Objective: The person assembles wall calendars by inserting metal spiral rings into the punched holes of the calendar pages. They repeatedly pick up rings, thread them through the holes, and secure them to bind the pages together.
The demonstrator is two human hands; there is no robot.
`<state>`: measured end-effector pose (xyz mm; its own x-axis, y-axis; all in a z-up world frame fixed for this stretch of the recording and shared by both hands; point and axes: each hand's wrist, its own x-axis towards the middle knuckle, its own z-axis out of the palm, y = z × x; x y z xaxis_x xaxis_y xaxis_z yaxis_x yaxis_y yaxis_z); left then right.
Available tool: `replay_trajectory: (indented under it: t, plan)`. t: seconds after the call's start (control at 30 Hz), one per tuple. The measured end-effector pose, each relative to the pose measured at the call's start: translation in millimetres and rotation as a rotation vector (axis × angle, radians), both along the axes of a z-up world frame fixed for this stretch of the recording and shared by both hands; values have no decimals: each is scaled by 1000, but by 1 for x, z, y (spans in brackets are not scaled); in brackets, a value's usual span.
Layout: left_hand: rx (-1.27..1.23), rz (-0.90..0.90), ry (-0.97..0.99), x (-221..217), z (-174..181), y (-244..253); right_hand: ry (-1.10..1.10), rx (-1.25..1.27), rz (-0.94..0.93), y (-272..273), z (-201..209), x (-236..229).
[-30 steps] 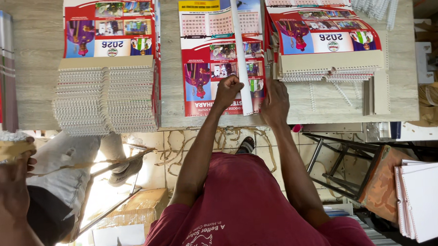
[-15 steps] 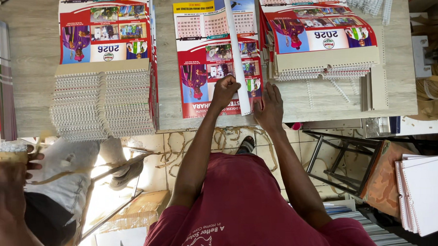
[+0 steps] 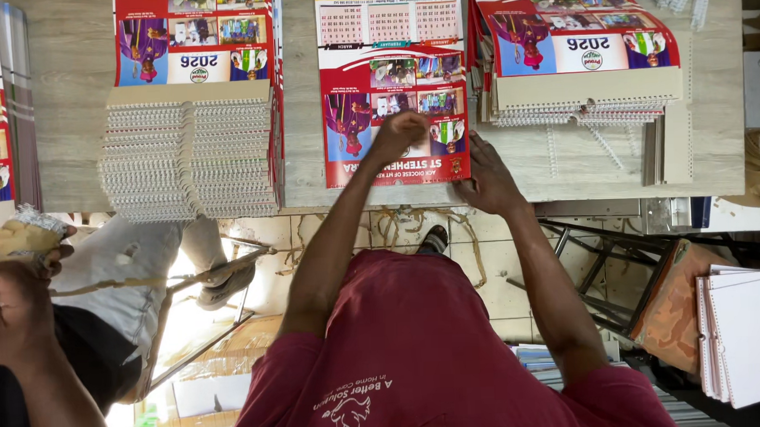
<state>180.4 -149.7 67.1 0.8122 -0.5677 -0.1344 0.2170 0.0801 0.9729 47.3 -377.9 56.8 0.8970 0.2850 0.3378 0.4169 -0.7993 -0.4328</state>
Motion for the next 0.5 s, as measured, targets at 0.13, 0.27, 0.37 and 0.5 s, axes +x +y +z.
replay_trajectory:
  t: [0.13, 0.27, 0.37, 0.5]
  plan:
    - [444, 131, -499, 45, -55, 59, -12, -112, -1, -5, 4, -9]
    - [617, 213, -425, 57, -42, 83, 124, -149, 23, 53, 19, -15]
    - [653, 180, -379, 67, -51, 83, 282, -144, 110, 118, 14, -13]
    - [598, 154, -247, 69, -34, 85, 170, 5, 291, 184, -95, 1]
